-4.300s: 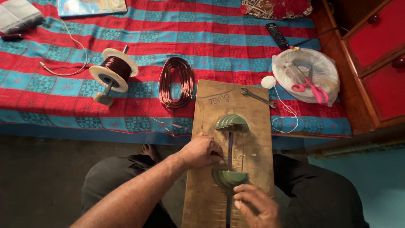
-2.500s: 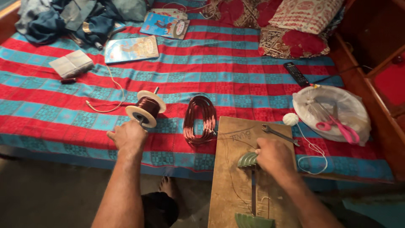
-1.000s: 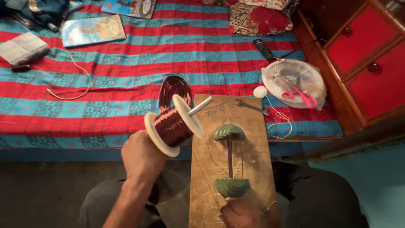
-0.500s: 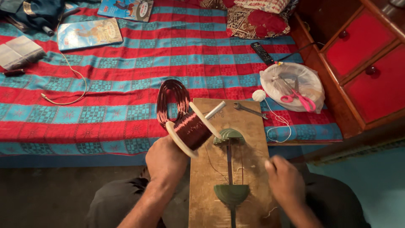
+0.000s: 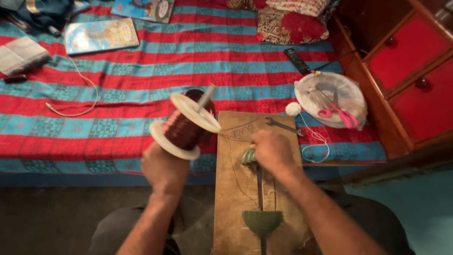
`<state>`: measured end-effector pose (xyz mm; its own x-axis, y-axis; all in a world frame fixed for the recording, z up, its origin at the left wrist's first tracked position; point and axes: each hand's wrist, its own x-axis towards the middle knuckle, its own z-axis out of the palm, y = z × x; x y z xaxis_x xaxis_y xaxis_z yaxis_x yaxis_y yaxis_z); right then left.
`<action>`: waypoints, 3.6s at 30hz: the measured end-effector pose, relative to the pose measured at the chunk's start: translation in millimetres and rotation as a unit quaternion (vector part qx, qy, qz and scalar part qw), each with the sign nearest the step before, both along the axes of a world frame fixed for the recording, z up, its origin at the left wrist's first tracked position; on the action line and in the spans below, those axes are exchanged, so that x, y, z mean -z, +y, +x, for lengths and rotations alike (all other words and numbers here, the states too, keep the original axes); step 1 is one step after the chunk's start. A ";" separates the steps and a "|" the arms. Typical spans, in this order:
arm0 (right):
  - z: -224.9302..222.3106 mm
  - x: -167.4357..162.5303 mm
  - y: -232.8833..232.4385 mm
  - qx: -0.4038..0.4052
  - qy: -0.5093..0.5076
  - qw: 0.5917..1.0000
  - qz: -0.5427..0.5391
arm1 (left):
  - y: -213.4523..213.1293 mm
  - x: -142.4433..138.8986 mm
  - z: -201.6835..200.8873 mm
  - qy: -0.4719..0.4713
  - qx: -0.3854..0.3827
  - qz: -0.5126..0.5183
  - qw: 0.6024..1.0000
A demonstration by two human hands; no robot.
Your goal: The person sits on the floor and hand-winds enameled copper wire from a spool onto a green plastic coil form mounted on a wooden board, holding the spool in one hand while guiding and looping the wire around the form with the other hand, repeating the winding motion throughout the episode.
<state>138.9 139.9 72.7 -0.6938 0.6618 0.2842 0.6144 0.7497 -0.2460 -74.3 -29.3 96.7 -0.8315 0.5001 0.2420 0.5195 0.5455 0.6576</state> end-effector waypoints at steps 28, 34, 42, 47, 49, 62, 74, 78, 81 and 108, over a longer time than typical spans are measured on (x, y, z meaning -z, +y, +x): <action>55.1 8.6 22.8 0.227 -0.017 0.927 -0.297 | -5.8 -4.7 1.1 -0.074 0.082 -0.110 0.988; 3.7 -12.4 -29.1 -0.035 0.008 0.999 0.036 | -14.4 -8.8 -22.9 0.059 0.023 -0.025 0.998; 75.6 35.7 -157.2 -0.172 0.092 0.981 -0.001 | -20.1 -10.8 -17.5 0.028 0.198 -0.140 0.970; 144.7 107.5 -164.7 -0.169 0.096 0.981 0.008 | -14.5 -5.0 -5.4 0.036 0.217 -0.126 0.967; 167.3 111.4 -145.8 0.007 0.106 0.994 -0.032 | -12.1 -4.9 -4.5 0.046 0.201 -0.091 0.974; -0.4 9.2 -8.7 -0.001 0.000 0.999 0.038 | -18.0 -11.6 -13.6 0.139 0.114 0.223 0.958; 139.4 80.4 -177.9 -0.118 0.138 0.981 -0.068 | -14.2 -7.8 4.6 0.092 0.246 -0.060 0.963; 174.8 82.2 -141.8 0.245 -0.007 0.954 -0.172 | -8.5 -3.5 10.5 0.053 0.216 -0.088 0.971; 163.1 49.4 -65.4 0.248 0.003 0.936 -0.249 | -4.0 -4.1 8.8 0.055 0.193 -0.076 0.977; 175.9 65.3 -113.0 0.287 -0.005 0.930 -0.230 | -4.4 -6.3 4.5 -0.025 0.175 -0.123 0.977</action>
